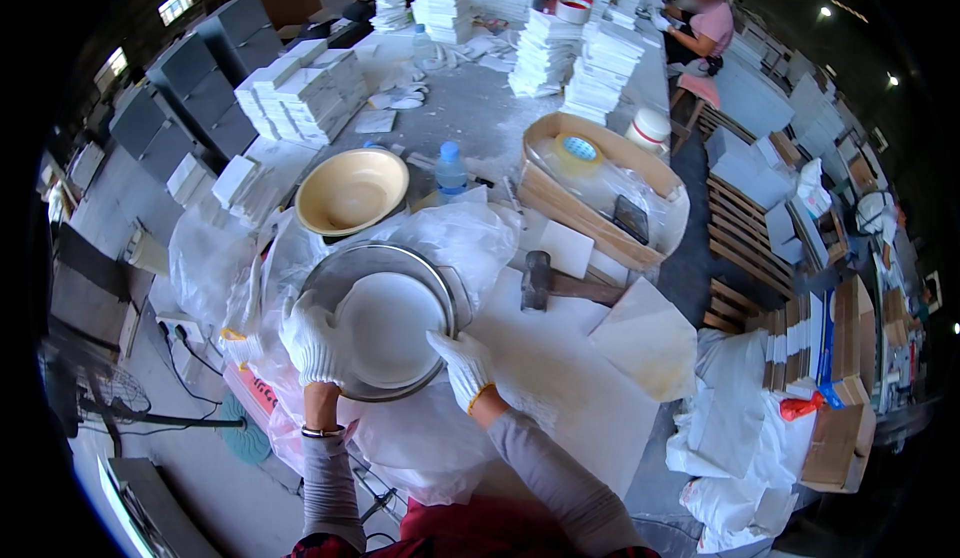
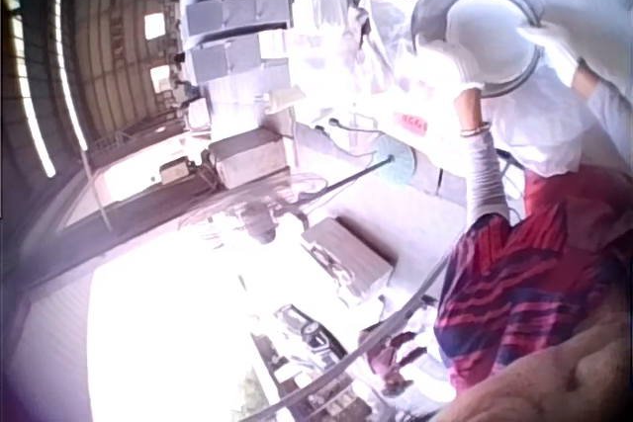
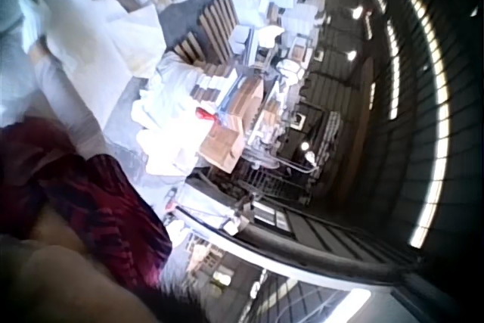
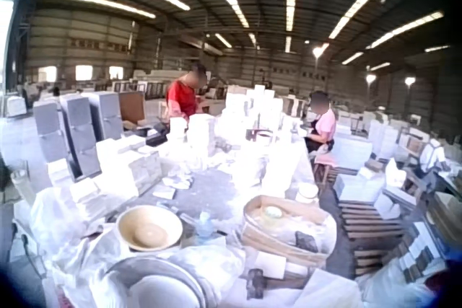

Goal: The person puts on white gloves, then scoops a white granular powder from a metal bowl into a yellow bowl using a small scoop. The person then sifts the powder through a metal sieve into the bowl, repeating the scooping and sifting steps multiple times.

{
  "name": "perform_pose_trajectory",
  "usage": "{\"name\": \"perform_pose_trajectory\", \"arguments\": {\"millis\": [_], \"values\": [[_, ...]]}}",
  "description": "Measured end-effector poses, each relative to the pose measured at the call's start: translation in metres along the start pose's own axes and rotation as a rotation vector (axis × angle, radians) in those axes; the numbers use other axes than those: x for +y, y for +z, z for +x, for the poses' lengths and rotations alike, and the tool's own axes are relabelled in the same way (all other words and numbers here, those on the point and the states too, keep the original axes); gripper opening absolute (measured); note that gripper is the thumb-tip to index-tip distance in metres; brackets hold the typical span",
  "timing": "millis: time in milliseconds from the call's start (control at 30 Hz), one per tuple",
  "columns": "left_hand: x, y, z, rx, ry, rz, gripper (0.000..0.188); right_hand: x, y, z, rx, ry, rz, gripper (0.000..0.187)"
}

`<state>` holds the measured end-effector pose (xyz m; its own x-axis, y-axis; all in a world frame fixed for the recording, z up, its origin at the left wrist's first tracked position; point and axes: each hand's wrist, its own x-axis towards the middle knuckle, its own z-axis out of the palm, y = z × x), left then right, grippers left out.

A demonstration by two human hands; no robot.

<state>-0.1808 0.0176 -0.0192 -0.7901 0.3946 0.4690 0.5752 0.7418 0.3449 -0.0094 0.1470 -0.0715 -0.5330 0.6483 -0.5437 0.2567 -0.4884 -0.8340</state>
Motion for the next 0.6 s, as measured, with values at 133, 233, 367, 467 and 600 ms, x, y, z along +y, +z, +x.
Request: {"name": "perform_pose_trajectory", "arguments": {"millis": [133,233,367,467,600], "values": [[0.014,-0.024,0.002,0.035,-0.038,-0.254,0.019,-0.016,0.0,-0.014,-0.015,0.023,-0.039,0.046],[0.019,-0.04,-0.005,0.204,-0.052,-0.498,0.018,-0.014,-0.01,-0.015,0.035,0.006,-0.268,0.052],[0.017,-0.07,0.017,0.321,-0.406,-0.74,0.013,-0.023,-0.033,-0.032,-0.127,-0.035,-0.008,0.053],[-0.042,-0.074,0.03,0.482,-0.616,-0.964,0.016,-0.042,-0.043,-0.051,-0.175,-0.038,-0.035,0.05],[-0.098,-0.064,0.048,0.53,-0.798,-1.121,0.019,-0.055,-0.052,-0.065,-0.191,-0.045,-0.008,0.048]]}}
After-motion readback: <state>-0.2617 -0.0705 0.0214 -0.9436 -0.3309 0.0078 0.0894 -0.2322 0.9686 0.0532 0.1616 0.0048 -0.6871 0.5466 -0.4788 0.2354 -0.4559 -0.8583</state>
